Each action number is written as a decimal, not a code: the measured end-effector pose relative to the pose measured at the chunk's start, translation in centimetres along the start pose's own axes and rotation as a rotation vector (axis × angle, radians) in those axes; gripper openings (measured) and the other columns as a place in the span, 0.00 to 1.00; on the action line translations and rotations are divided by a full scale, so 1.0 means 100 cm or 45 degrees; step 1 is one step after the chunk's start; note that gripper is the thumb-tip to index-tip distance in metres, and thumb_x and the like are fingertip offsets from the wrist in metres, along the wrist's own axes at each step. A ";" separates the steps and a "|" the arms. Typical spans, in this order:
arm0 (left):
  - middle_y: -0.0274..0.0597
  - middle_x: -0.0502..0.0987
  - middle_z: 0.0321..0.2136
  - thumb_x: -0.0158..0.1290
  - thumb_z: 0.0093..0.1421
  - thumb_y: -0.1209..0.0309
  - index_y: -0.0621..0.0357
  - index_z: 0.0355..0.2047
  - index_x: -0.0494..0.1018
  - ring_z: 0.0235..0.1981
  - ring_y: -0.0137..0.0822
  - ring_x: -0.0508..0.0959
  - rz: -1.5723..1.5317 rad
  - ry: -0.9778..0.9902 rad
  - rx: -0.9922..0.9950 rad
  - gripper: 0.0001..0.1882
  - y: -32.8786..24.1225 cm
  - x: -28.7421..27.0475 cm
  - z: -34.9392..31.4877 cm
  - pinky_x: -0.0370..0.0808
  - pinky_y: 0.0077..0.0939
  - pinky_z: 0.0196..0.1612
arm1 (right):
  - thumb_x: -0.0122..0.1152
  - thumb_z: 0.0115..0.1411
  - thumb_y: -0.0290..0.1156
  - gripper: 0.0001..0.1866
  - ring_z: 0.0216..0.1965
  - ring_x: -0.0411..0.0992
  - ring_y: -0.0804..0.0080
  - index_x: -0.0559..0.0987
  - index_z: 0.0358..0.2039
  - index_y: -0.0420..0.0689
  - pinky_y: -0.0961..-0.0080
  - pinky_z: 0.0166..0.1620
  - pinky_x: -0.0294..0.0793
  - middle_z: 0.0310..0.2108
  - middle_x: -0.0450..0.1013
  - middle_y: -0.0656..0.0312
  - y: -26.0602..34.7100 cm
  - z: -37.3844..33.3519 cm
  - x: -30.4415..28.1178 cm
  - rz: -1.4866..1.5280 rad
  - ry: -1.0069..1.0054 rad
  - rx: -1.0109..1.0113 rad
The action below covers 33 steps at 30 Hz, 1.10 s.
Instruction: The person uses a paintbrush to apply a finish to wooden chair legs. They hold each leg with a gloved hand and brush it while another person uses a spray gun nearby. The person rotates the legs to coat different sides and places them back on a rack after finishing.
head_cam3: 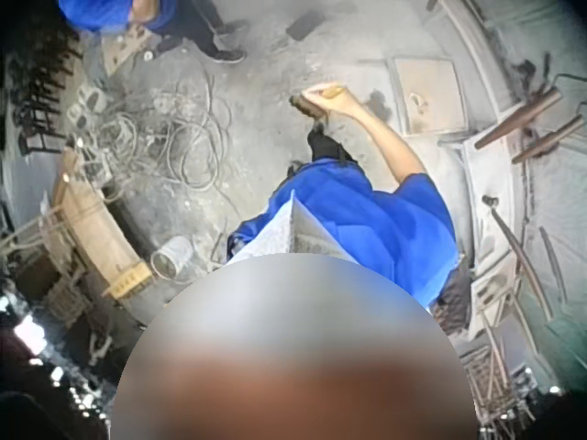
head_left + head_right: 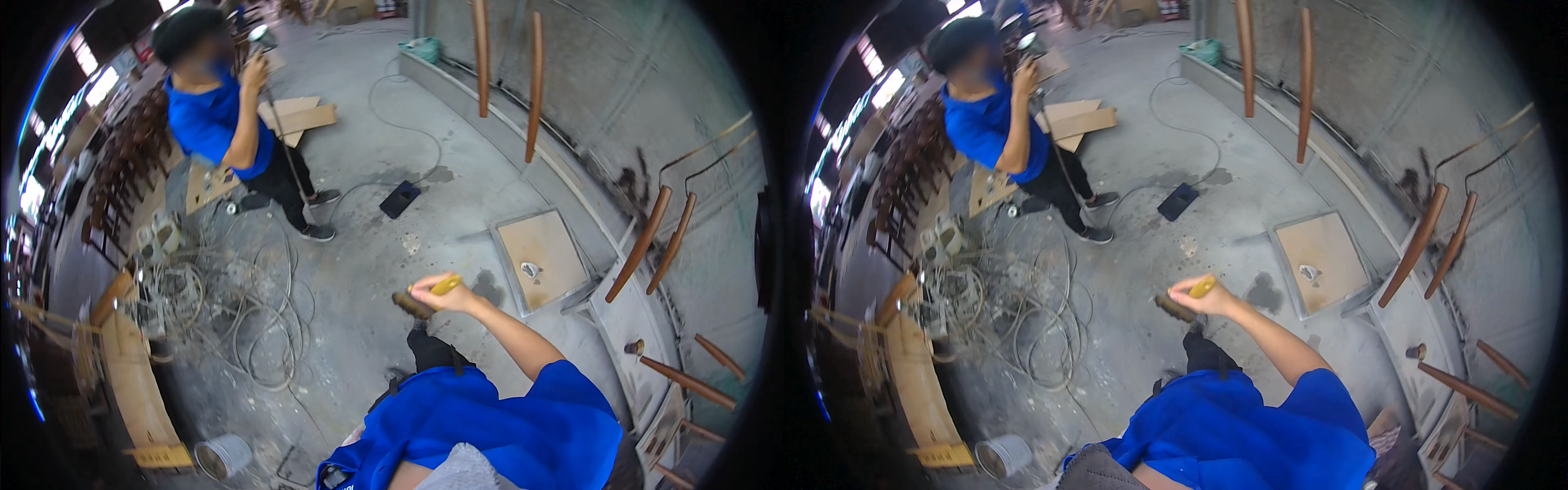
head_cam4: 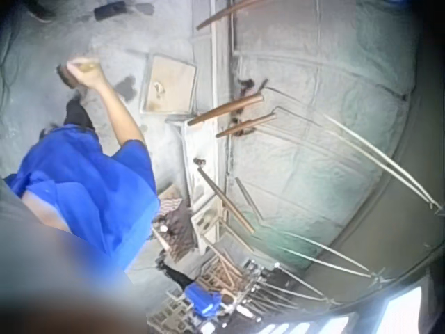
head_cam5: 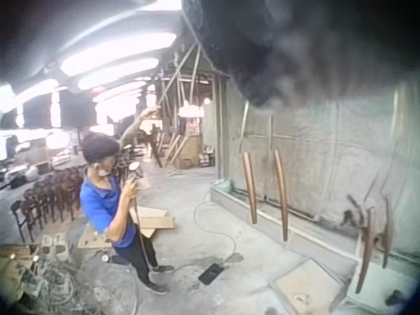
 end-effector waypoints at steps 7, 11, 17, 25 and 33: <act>0.49 0.85 0.42 0.57 0.70 0.46 0.58 0.57 0.75 0.36 0.44 0.85 -0.425 -0.343 -0.257 0.29 -0.216 -0.042 0.111 0.78 0.36 0.33 | 0.64 0.62 0.61 0.29 0.52 0.81 0.46 0.86 0.46 0.47 0.50 0.53 0.79 0.46 0.84 0.48 -0.305 -0.179 -0.059 -0.579 -0.563 1.570; 0.48 0.85 0.45 0.57 0.70 0.43 0.57 0.59 0.75 0.35 0.42 0.86 -0.435 -0.331 -0.166 0.31 -0.360 -0.041 0.189 0.78 0.35 0.33 | 0.68 0.61 0.50 0.25 0.35 0.85 0.47 0.87 0.40 0.36 0.55 0.37 0.82 0.36 0.85 0.43 -0.381 -0.317 -0.068 -0.048 -1.531 1.973; 0.47 0.85 0.47 0.57 0.69 0.41 0.53 0.66 0.71 0.37 0.43 0.86 -0.152 -0.073 -0.164 0.35 -0.452 0.007 0.293 0.79 0.36 0.34 | 0.77 0.58 0.52 0.23 0.17 0.75 0.70 0.86 0.34 0.42 0.67 0.18 0.71 0.25 0.80 0.59 -0.399 -0.287 -0.061 0.251 -1.138 1.759; 0.47 0.80 0.56 0.53 0.68 0.36 0.45 0.71 0.65 0.45 0.48 0.84 0.054 0.342 -0.220 0.39 -0.583 0.089 0.413 0.79 0.42 0.42 | 0.74 0.59 0.56 0.25 0.23 0.80 0.71 0.88 0.44 0.47 0.72 0.29 0.81 0.28 0.83 0.59 -0.326 -0.203 -0.064 0.541 -1.751 1.336; 0.48 0.74 0.65 0.53 0.70 0.40 0.44 0.72 0.65 0.56 0.48 0.79 -0.008 0.740 -0.012 0.37 -0.736 0.196 0.464 0.77 0.42 0.53 | 0.70 0.63 0.55 0.23 0.20 0.80 0.70 0.88 0.37 0.45 0.71 0.27 0.79 0.25 0.82 0.57 -0.274 -0.235 0.024 0.458 -2.065 1.628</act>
Point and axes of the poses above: each hand's wrist, its own z-axis towards the middle knuckle, its own x-axis out of the palm, y = z × x, the point moved 6 cm from there along z, towards the middle knuckle
